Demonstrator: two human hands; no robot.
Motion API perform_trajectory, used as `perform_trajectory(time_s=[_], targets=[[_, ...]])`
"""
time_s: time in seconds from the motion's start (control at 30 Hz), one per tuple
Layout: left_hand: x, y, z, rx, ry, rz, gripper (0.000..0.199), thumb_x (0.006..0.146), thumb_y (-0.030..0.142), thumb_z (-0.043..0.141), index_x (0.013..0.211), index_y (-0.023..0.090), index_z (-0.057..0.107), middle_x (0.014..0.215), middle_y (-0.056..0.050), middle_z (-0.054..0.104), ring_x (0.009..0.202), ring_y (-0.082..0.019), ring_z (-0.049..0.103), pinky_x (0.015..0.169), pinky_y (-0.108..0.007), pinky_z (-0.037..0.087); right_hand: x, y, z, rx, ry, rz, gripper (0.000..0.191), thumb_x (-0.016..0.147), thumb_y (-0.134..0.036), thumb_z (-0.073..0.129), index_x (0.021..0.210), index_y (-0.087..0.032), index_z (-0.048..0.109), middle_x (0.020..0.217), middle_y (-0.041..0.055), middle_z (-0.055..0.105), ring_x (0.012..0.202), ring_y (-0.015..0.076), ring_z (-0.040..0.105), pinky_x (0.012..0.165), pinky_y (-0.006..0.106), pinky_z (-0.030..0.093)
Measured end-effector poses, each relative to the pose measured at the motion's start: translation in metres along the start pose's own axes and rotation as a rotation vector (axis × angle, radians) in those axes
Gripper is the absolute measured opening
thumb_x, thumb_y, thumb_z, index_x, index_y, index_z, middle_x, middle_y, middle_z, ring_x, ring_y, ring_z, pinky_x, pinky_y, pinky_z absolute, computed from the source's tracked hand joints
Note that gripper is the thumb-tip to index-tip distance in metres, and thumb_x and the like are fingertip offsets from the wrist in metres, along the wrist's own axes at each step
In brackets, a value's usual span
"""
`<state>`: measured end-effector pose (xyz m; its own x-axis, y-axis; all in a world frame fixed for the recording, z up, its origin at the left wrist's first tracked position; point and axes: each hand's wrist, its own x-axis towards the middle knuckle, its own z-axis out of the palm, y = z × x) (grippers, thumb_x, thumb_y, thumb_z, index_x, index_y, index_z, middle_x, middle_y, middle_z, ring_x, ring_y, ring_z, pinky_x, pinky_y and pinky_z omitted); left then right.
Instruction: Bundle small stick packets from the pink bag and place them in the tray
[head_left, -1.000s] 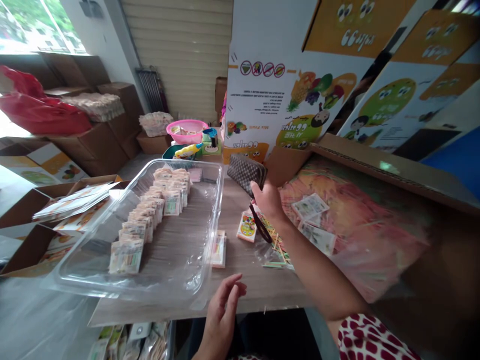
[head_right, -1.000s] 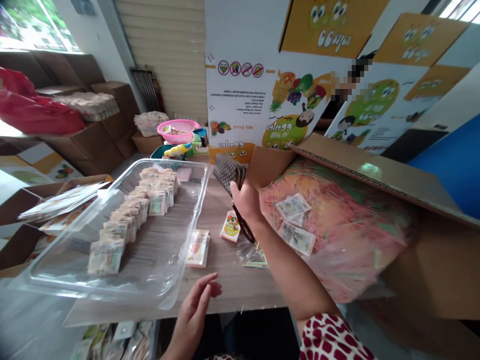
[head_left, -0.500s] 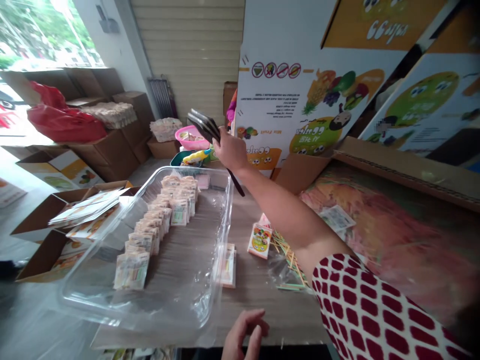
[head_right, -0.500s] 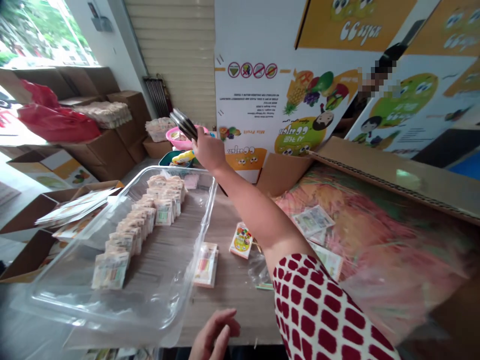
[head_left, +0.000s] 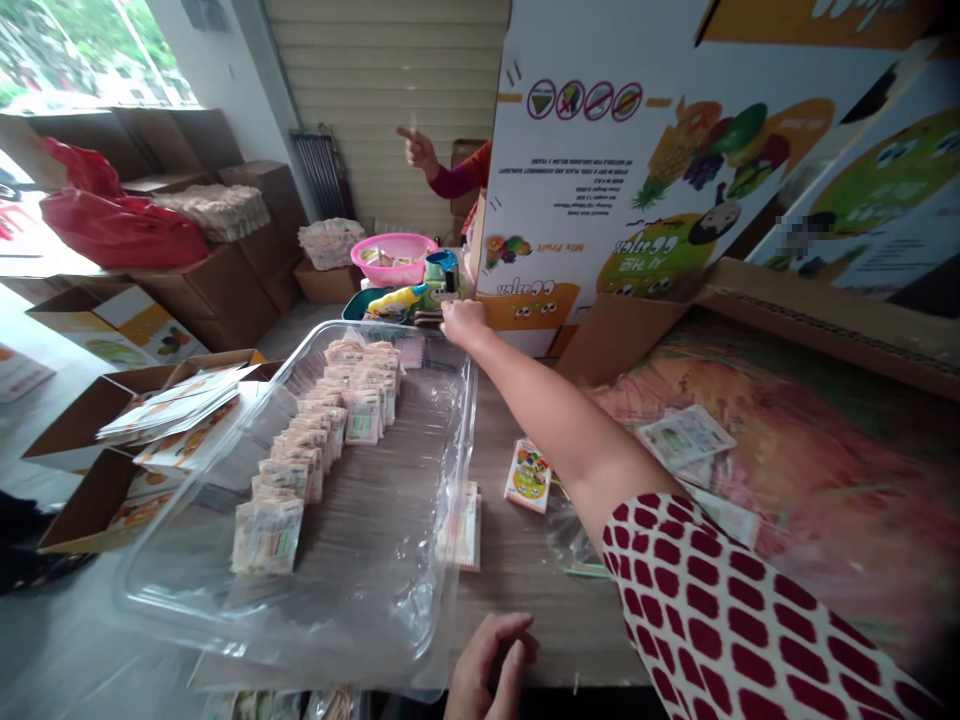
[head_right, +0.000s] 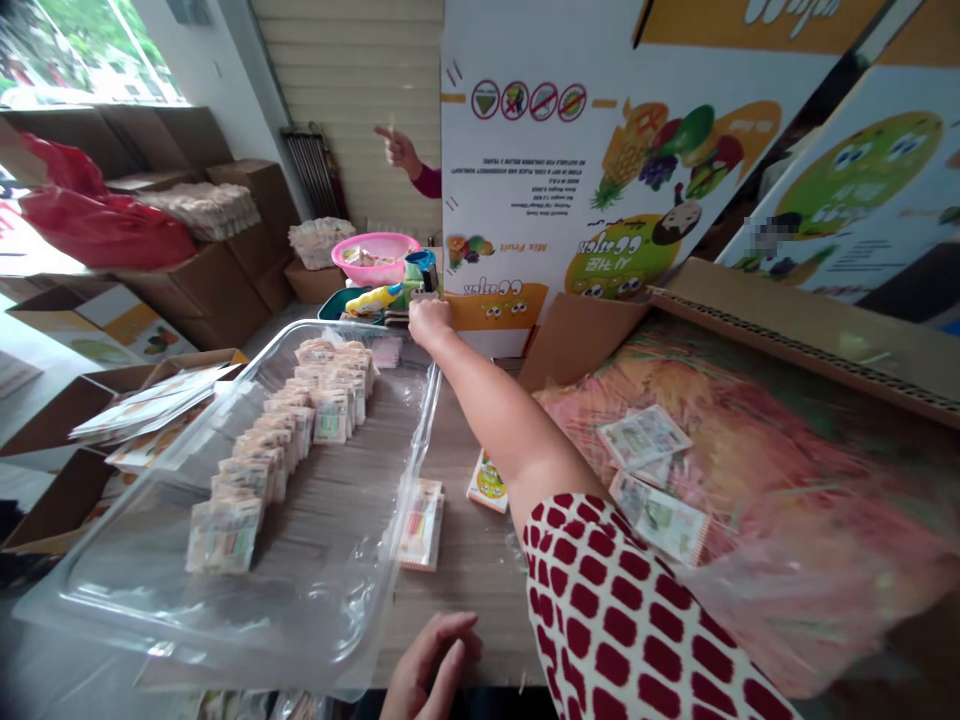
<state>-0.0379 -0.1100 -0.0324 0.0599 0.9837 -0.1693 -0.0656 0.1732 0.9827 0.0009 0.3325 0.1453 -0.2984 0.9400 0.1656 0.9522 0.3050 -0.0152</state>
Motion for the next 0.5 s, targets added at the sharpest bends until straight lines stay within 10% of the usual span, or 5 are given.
perform_trajectory(time_s=[0.23, 0.5], targets=[[0.002, 0.021, -0.012, 0.051, -0.183, 0.017, 0.037, 0.104, 0.047, 0.050, 0.125, 0.024, 0.071, 0.105, -0.010, 0.074, 0.099, -0.022, 0.071, 0.092, -0.034, 0.056, -0.035, 0.018, -0.029, 0.091, 0.044, -0.050, 0.036, 0.104, -0.035, 0.053, 0.128, -0.011, 0.065, 0.130, 0.0194, 0.070, 0.120, 0.0298, 0.065, 0.101, 0.038, 0.048], [0.000, 0.021, -0.013, 0.085, -0.190, 0.058, 0.035, 0.105, 0.044, 0.049, 0.127, 0.024, 0.068, 0.107, -0.009, 0.074, 0.101, -0.022, 0.071, 0.094, -0.037, 0.055, -0.189, 0.064, -0.048, 0.329, 0.059, 0.054, 0.023, 0.102, -0.030, 0.053, 0.095, -0.018, 0.072, 0.096, 0.0062, 0.076, 0.089, 0.0197, 0.067, 0.078, 0.028, 0.043]])
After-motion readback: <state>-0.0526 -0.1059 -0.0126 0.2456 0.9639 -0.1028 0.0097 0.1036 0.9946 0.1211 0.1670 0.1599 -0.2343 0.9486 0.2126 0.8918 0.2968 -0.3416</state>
